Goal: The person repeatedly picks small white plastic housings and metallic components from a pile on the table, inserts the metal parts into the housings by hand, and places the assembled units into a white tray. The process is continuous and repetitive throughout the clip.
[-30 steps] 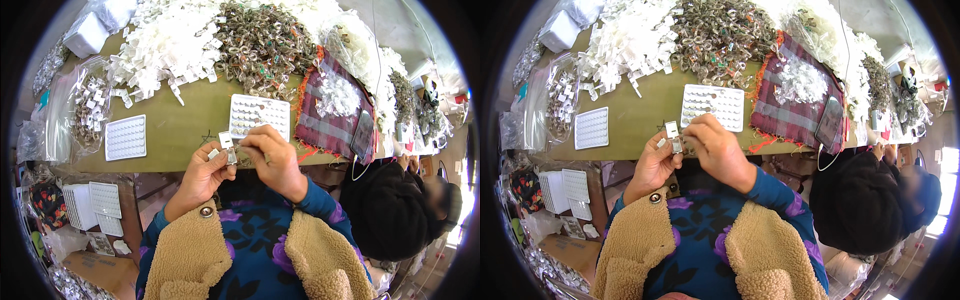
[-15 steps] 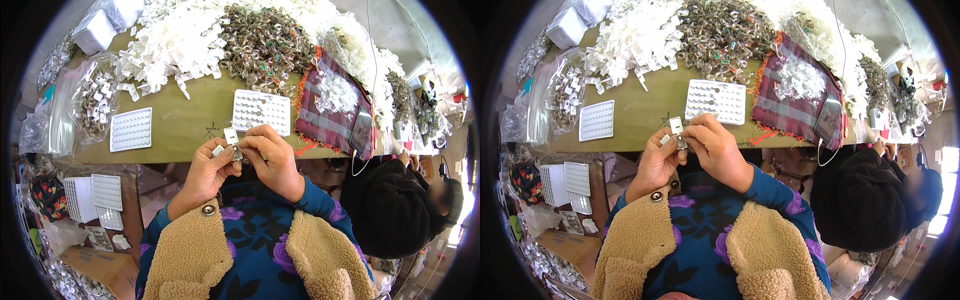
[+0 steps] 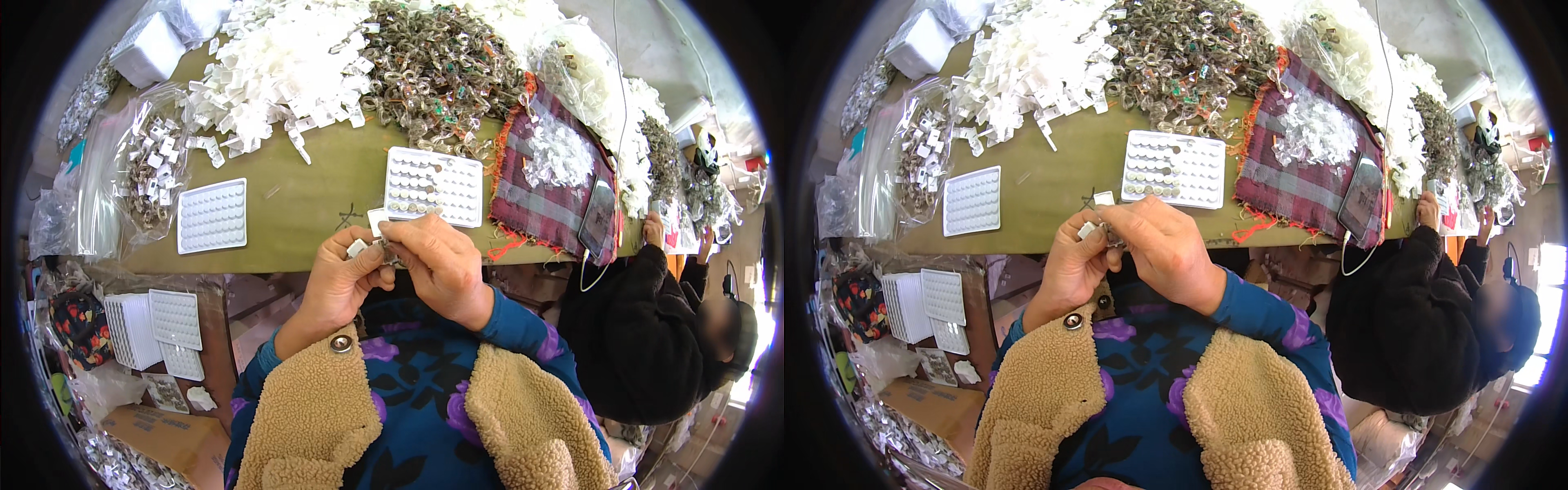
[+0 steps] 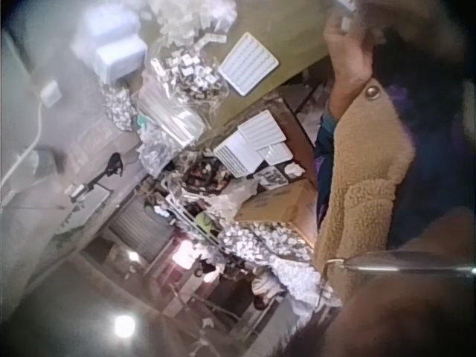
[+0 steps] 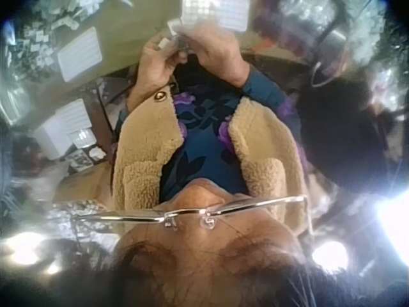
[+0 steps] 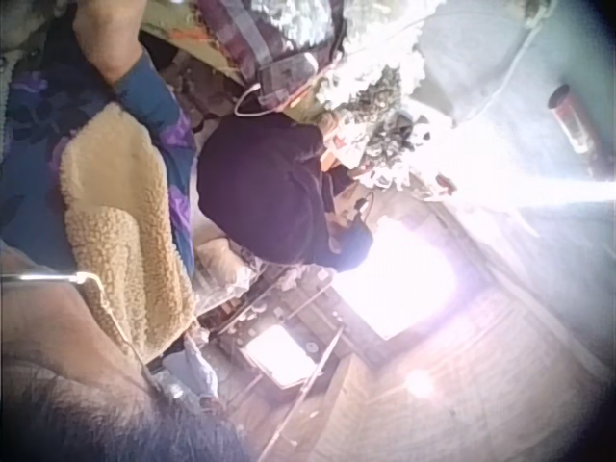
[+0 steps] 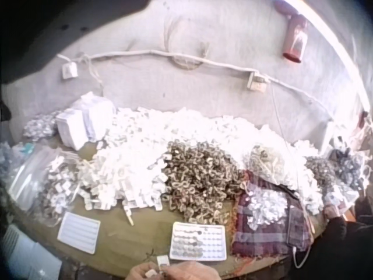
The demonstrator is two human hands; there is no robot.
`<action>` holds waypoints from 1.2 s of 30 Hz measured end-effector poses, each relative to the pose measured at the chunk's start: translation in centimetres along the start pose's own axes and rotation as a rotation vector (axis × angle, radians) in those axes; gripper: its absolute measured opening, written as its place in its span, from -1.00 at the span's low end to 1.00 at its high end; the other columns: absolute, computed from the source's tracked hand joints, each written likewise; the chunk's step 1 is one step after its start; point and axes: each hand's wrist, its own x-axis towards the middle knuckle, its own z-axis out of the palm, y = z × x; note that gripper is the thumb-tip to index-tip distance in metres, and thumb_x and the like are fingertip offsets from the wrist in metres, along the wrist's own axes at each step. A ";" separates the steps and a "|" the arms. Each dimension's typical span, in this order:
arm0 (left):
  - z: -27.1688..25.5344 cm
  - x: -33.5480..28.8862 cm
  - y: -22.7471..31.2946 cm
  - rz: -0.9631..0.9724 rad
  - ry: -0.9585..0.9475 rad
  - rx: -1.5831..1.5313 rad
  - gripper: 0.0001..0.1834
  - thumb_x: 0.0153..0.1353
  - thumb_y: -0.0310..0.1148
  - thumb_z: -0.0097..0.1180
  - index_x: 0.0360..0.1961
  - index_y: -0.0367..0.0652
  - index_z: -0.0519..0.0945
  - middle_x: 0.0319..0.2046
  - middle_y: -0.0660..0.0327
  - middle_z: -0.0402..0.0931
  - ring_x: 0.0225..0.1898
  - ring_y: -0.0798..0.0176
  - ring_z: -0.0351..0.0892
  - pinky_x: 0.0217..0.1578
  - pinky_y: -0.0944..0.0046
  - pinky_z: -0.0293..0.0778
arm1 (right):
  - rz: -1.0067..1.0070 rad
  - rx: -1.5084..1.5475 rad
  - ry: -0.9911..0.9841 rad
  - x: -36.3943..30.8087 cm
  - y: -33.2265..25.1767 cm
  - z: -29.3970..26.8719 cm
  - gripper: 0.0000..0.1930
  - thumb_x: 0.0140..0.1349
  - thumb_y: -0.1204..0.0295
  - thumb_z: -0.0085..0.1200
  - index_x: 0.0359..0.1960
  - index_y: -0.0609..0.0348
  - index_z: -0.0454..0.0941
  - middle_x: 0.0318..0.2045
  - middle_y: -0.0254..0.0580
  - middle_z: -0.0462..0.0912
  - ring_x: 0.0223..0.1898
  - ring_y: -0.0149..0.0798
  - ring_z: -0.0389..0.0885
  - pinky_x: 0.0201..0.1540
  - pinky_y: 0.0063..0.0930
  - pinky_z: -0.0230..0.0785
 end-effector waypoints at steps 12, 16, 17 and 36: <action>0.9 0.3 1.6 0.066 0.114 0.140 -0.84 0.29 -0.48 0.16 -0.18 -0.36 0.57 -0.37 0.07 0.61 -0.49 0.30 0.61 -0.50 0.33 0.60 | 0.281 -0.045 0.173 -0.8 1.2 -1.5 -0.63 0.13 0.77 0.11 0.00 0.32 0.58 -0.22 -0.06 0.70 -0.23 -0.15 0.69 -0.15 -0.44 0.51; 0.6 0.9 1.6 0.074 0.140 0.162 -0.85 0.25 -0.48 0.16 -0.22 -0.35 0.57 -0.35 0.02 0.60 -0.54 0.28 0.56 -0.55 0.31 0.55 | 0.340 -0.278 0.215 1.2 7.4 -3.9 -0.84 0.22 0.64 0.12 -0.17 0.32 0.64 -0.40 -0.05 0.55 -0.41 -0.09 0.56 -0.33 -0.35 0.40; 0.5 1.0 1.7 0.079 0.149 0.164 -0.86 0.25 -0.49 0.15 -0.23 -0.35 0.56 -0.35 0.02 0.60 -0.54 0.28 0.55 -0.56 0.31 0.54 | 0.347 -0.302 0.188 1.1 8.3 -3.9 -0.83 0.22 0.62 0.13 -0.16 0.31 0.64 -0.38 -0.06 0.55 -0.38 -0.06 0.57 -0.31 -0.34 0.41; 0.0 1.5 2.0 0.028 0.126 0.113 -0.78 0.25 -0.44 0.19 -0.14 -0.37 0.57 -0.34 0.03 0.62 -0.55 0.32 0.53 -0.57 0.31 0.51 | 0.254 -0.509 -0.289 1.7 8.8 -4.3 -0.88 0.10 0.51 0.08 -0.42 0.29 0.40 -0.33 0.11 0.47 -0.24 0.17 0.54 -0.17 -0.05 0.45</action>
